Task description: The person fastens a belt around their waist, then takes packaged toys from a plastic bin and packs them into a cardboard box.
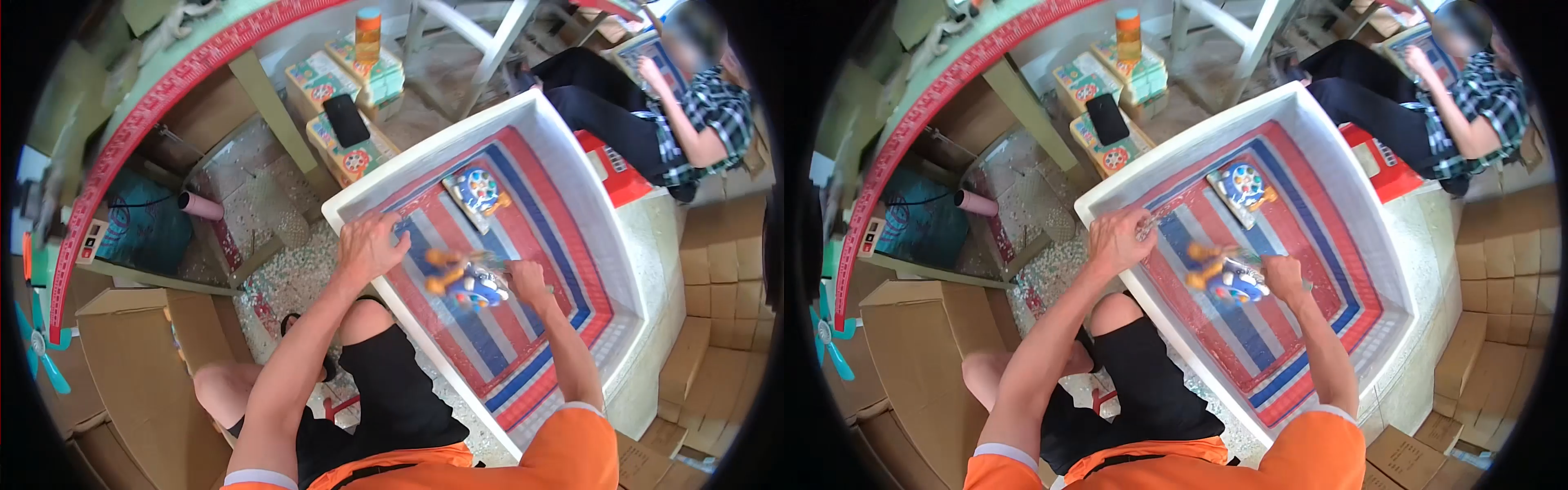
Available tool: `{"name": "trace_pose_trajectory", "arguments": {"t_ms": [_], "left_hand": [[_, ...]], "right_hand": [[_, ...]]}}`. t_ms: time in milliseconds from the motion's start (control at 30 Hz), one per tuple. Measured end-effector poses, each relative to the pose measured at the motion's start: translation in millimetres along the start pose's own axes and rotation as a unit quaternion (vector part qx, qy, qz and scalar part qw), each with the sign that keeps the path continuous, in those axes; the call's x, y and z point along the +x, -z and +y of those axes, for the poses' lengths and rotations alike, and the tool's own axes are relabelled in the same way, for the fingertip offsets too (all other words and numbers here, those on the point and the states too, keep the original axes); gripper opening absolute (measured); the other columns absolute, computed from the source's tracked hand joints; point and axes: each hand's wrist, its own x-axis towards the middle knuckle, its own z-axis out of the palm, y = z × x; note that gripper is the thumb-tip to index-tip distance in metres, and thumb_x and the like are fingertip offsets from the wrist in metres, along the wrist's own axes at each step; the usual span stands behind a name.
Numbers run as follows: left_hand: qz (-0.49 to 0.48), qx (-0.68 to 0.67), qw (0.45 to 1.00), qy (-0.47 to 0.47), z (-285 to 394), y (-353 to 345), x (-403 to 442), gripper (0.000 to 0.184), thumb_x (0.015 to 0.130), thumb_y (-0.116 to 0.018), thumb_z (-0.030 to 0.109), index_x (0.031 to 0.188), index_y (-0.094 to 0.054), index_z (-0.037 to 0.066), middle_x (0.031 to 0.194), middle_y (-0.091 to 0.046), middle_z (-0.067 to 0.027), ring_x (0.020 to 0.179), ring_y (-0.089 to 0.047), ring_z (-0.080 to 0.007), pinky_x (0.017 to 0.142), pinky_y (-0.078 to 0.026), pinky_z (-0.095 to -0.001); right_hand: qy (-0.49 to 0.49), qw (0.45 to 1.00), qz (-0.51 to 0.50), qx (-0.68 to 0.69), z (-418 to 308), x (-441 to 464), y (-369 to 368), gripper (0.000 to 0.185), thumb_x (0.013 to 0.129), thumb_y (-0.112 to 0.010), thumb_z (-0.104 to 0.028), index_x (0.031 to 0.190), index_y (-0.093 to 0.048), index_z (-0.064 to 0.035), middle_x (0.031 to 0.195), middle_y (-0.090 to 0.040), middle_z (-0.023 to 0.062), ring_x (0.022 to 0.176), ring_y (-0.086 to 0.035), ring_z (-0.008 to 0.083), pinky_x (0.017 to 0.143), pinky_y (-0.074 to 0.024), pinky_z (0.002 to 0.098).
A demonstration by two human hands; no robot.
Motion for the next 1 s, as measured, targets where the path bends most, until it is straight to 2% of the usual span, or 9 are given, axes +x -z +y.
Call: {"name": "trace_pose_trajectory", "arguments": {"t_ms": [133,267,333,367,500,600,733,867,1000], "left_hand": [[-0.099,-0.227,0.964,0.094,18.0,17.1,-9.6,0.041,0.080,-0.075,0.027,0.112,-0.068,0.003,0.103,-0.072,-0.0161,0.107,-0.068,-0.0317,0.092,-0.053,-0.0399],[0.035,-0.351,0.934,-0.065,72.9,59.5,-28.1,0.060,0.077,-0.081,0.026,0.129,-0.061,0.003,0.120,-0.067,-0.0203,0.120,-0.061,-0.0337,0.101,-0.049,-0.0399],[0.159,-0.207,0.943,-0.206,108.4,105.8,-29.7,0.071,0.075,-0.083,0.023,0.137,-0.053,0.003,0.127,-0.061,-0.0216,0.127,-0.056,-0.0344,0.106,-0.046,-0.0418],[0.177,-0.198,0.940,-0.214,118.2,125.8,-31.8,0.071,0.075,-0.083,0.023,0.137,-0.053,0.003,0.127,-0.061,-0.0216,0.127,-0.056,-0.0344,0.106,-0.046,-0.0418],[0.100,-0.189,0.946,-0.244,140.8,184.2,-57.7,0.061,0.075,-0.083,0.015,0.130,-0.059,0.001,0.124,-0.064,-0.0181,0.120,-0.061,-0.0303,0.104,-0.048,-0.0389],[0.002,-0.318,0.922,-0.222,131.6,221.0,-85.4,0.046,0.079,-0.081,0.008,0.121,-0.064,-0.001,0.119,-0.068,-0.0139,0.111,-0.066,-0.0223,0.095,-0.054,-0.0345],[0.039,-0.390,0.914,-0.105,125.8,257.7,-133.9,0.031,0.085,-0.077,0.003,0.113,-0.067,-0.002,0.113,-0.071,-0.0090,0.101,-0.067,-0.0144,0.087,-0.056,-0.0291],[0.099,-0.452,0.884,-0.074,115.9,272.8,-170.6,0.022,0.089,-0.073,0.000,0.110,-0.066,-0.002,0.106,-0.070,-0.0049,0.096,-0.065,-0.0098,0.085,-0.054,-0.0263],[0.149,-0.402,0.901,-0.067,99.4,286.7,-197.1,0.024,0.090,-0.072,-0.001,0.112,-0.064,-0.002,0.103,-0.071,-0.0049,0.095,-0.065,-0.0091,0.083,-0.055,-0.0271]], "right_hand": [[-0.065,0.969,0.195,0.135,-11.9,-64.3,98.9,0.013,0.085,-0.066,-0.015,0.096,-0.072,-0.0093,0.079,-0.070,0.0150,0.073,-0.069,0.0372,0.063,-0.0546,0.0473],[-0.053,0.921,0.335,0.191,-48.4,-117.1,187.8,0.012,0.084,-0.068,-0.010,0.096,-0.069,-0.0069,0.077,-0.068,0.0163,0.074,-0.067,0.0386,0.064,-0.0544,0.0466],[0.004,0.903,0.398,0.160,-67.7,-132.2,227.9,0.013,0.082,-0.070,-0.005,0.096,-0.068,-0.0055,0.079,-0.068,0.0147,0.076,-0.068,0.0365,0.065,-0.0552,0.0445],[0.016,0.897,0.415,0.155,-80.1,-137.9,249.5,0.013,0.082,-0.070,-0.005,0.096,-0.068,-0.0055,0.079,-0.068,0.0147,0.076,-0.068,0.0365,0.065,-0.0552,0.0445],[0.133,0.850,0.503,0.083,-135.1,-173.9,306.3,0.020,0.076,-0.071,0.000,0.095,-0.067,-0.0047,0.084,-0.069,0.0132,0.079,-0.068,0.0330,0.066,-0.0556,0.0414],[0.228,0.788,0.570,0.044,-175.1,-186.3,330.5,0.030,0.070,-0.074,0.005,0.098,-0.066,-0.0023,0.093,-0.071,0.0135,0.082,-0.069,0.0321,0.069,-0.0564,0.0408],[0.293,0.771,0.559,0.084,-210.1,-187.1,346.2,0.035,0.067,-0.072,0.004,0.101,-0.065,-0.0014,0.094,-0.070,0.0132,0.082,-0.069,0.0313,0.069,-0.0566,0.0418],[0.330,0.775,0.532,0.082,-242.2,-188.0,359.1,0.043,0.068,-0.071,-0.003,0.111,-0.065,-0.0020,0.091,-0.068,0.0124,0.079,-0.067,0.0294,0.067,-0.0556,0.0403],[0.340,0.768,0.541,0.051,-272.6,-178.5,359.1,0.059,0.068,-0.072,-0.008,0.127,-0.062,-0.0056,0.101,-0.067,0.0076,0.087,-0.066,0.0251,0.067,-0.0545,0.0371]]}}
